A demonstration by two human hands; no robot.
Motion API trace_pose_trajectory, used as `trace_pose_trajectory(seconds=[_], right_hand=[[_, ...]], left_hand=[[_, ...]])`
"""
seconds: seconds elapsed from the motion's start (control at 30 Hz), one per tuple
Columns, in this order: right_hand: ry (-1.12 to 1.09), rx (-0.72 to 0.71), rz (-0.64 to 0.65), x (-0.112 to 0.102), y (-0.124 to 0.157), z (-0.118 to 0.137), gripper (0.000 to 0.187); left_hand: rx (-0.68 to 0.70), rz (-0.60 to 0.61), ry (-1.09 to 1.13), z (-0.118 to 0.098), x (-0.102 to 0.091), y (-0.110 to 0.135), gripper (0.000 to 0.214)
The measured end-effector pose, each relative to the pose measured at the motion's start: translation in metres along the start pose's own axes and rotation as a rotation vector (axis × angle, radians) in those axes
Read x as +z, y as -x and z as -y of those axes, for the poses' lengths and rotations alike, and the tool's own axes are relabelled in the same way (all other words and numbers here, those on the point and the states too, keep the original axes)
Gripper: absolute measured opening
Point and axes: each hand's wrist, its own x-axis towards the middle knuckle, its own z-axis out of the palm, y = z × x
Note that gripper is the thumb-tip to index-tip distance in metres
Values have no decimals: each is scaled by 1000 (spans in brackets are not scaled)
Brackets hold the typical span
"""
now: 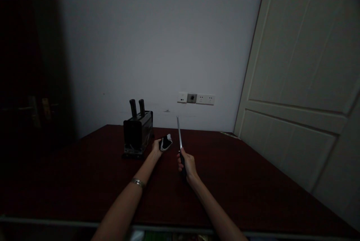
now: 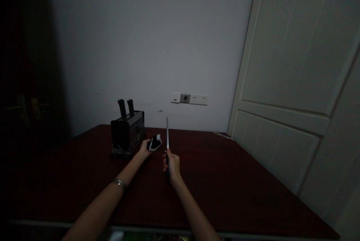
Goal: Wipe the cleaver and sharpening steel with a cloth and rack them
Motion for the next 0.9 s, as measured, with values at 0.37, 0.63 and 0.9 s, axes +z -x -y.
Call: trace_pose_trajectory(seconds=[0.37,0.63,0.9], right_hand=[[-35,41,-22,-8,-5,-1,48],[-87,50,-64,-15,-10,-9,37],[-75,51,-94,-13,-11,-9,33]], left_hand=[[-83,25,14,-7,-9,13,19],[-98,36,14,-11,-12,16,19],[-90,51,-15,-11,-14,13,21]])
